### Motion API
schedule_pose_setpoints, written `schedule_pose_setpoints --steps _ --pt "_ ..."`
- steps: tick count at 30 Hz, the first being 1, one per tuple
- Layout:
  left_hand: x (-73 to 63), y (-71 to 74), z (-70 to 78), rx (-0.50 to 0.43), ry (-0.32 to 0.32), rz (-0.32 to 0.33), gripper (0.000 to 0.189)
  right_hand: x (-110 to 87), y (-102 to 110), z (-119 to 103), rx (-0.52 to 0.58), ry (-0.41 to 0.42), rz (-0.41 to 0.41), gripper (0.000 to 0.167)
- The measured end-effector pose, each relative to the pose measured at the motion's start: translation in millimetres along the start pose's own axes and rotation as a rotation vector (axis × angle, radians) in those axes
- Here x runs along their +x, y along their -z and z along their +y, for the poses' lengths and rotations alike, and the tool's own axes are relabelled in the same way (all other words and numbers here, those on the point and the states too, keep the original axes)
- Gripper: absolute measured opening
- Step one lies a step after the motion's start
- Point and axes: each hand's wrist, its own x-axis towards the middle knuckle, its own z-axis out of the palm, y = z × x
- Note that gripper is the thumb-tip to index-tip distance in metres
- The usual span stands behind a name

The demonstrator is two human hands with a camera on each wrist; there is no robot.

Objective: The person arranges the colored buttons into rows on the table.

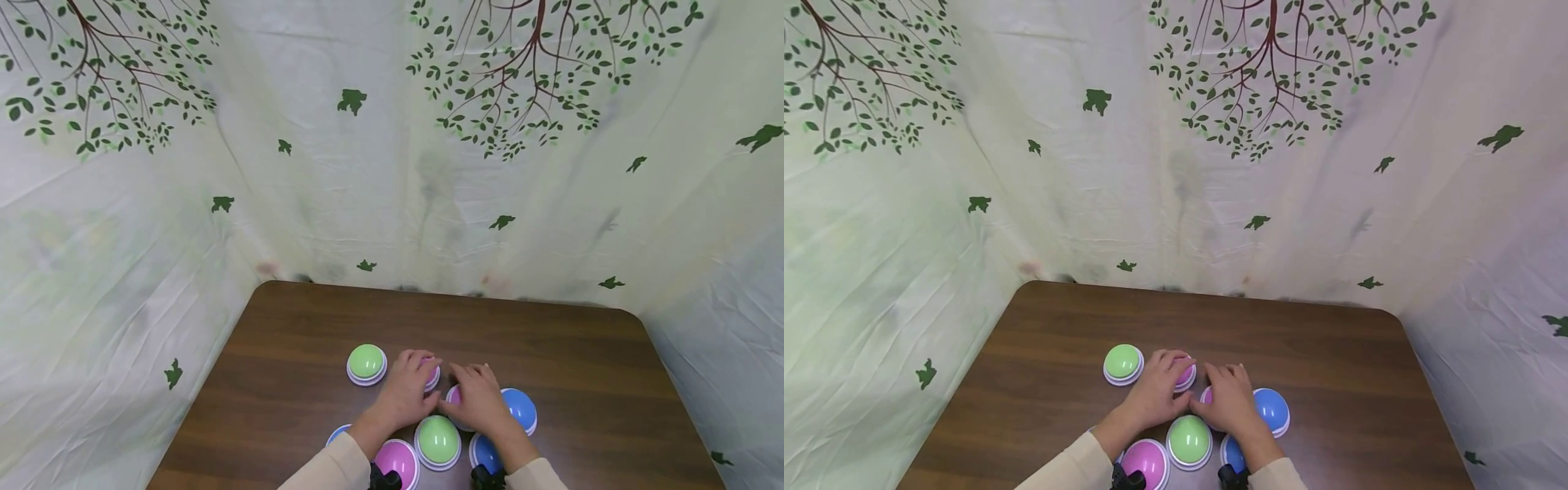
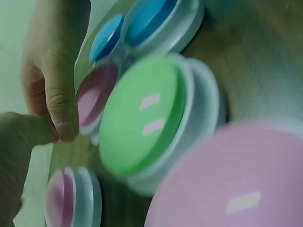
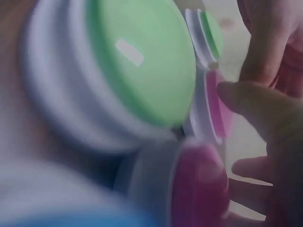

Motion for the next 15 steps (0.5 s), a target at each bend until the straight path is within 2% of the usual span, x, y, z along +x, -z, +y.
schedule_pose_setpoints --steps 3,5,10,13,15 --pt "1.0 0.5 18.9 -0.057 -0.066 -0.047 0.050 -18.3 11.6 8.3 -0.004 0.017 0.043 0.067" --pt "0.8 0.4 29.9 -0.090 -0.069 -0.114 0.051 -28.2 16.5 13.2 -0.007 0.014 0.045 0.069" --pt "-2.1 -3.2 49.2 -0.098 -0.002 -0.236 0.067 -43.7 19.3 20.9 -0.030 -0.020 0.007 0.075" --pt "-2.8 -6.2 57.1 -0.085 0.047 -0.248 0.077 -47.4 15.9 23.0 -0.044 -0.030 0.018 0.077" --pt "-1.9 -8.7 61.6 -0.086 0.077 -0.233 0.081 -48.5 12.9 24.0 -0.052 -0.028 0.046 0.078"
